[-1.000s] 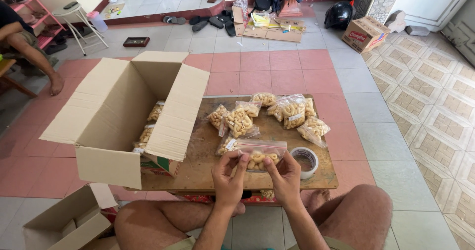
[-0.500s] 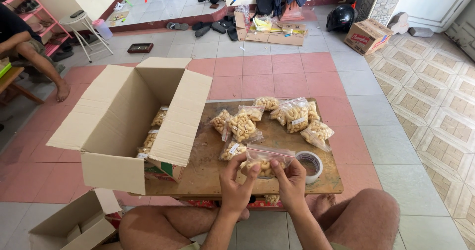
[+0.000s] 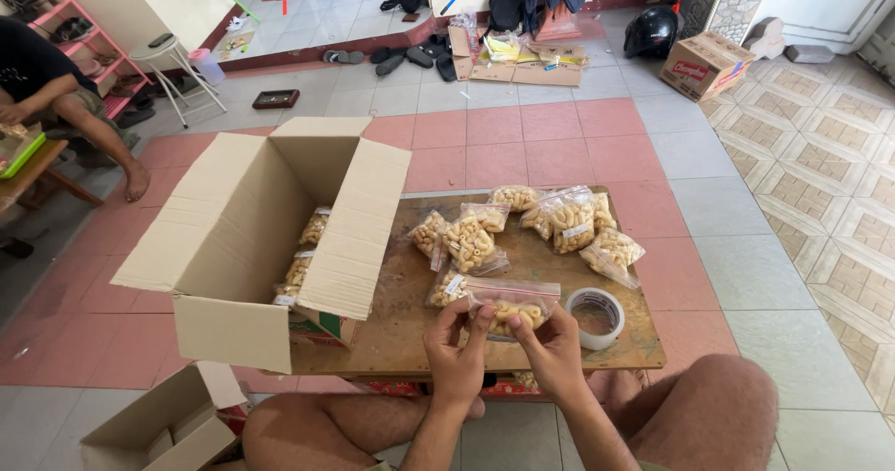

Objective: A person is sitting at a low table, picking up small plastic bags of snacks, inspecting them, and packing them into a cardboard shipping box.

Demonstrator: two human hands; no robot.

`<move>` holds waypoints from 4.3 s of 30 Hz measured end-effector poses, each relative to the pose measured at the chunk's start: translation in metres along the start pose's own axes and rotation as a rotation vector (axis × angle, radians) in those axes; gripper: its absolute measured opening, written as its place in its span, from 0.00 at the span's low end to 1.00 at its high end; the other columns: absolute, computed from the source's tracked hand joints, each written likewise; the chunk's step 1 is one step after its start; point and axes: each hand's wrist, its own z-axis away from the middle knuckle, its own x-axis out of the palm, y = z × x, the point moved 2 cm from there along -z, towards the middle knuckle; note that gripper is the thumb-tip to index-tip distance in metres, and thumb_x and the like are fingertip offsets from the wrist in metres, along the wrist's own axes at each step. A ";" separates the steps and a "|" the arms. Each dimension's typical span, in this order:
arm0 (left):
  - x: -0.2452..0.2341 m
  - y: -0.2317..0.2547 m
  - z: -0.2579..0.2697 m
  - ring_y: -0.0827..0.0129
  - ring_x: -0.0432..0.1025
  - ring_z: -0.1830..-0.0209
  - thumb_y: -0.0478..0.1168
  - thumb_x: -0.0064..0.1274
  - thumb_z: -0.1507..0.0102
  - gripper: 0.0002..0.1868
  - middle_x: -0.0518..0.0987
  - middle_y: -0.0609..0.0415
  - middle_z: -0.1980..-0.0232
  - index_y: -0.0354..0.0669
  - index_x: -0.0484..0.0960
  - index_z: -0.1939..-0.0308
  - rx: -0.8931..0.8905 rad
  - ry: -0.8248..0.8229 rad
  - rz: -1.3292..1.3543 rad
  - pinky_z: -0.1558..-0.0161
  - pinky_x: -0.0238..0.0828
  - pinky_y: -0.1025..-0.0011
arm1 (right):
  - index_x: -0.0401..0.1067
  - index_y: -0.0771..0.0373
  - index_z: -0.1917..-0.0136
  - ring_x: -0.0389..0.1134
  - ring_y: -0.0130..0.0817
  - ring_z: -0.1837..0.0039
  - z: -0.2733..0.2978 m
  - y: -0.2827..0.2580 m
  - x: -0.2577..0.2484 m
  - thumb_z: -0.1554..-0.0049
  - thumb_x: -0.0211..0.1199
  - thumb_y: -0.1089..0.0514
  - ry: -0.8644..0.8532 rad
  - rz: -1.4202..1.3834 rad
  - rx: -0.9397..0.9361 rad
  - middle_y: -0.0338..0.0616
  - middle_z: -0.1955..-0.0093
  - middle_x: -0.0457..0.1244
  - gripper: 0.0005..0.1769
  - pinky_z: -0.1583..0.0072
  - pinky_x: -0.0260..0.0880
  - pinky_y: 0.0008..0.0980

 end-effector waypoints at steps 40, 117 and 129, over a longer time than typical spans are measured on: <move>0.007 0.008 0.005 0.81 0.69 0.67 0.37 0.65 0.32 0.05 0.82 0.57 0.69 0.41 0.87 0.60 -0.039 0.103 0.098 0.60 0.73 0.76 | 0.76 0.64 0.62 0.63 0.23 0.60 0.001 -0.010 0.004 0.36 0.70 0.60 0.074 0.095 -0.087 0.39 0.67 0.66 0.13 0.52 0.71 0.30; -0.003 0.063 -0.005 0.75 0.62 0.44 0.28 0.42 0.36 0.25 0.68 0.55 0.34 0.45 0.68 0.34 0.036 0.091 0.023 0.38 0.65 0.66 | 0.81 0.62 0.41 0.74 0.58 0.39 0.004 -0.058 0.008 0.50 0.82 0.57 -0.217 0.361 -0.625 0.56 0.36 0.68 0.24 0.36 0.73 0.59; -0.011 0.064 -0.005 0.60 0.69 0.35 0.68 0.42 0.29 0.34 0.86 0.53 0.46 0.46 0.89 0.42 0.261 -0.350 -0.129 0.26 0.59 0.60 | 0.73 0.77 0.43 0.74 0.58 0.46 0.000 -0.032 -0.013 0.54 0.86 0.58 -0.209 0.059 -0.540 0.62 0.50 0.70 0.34 0.43 0.72 0.58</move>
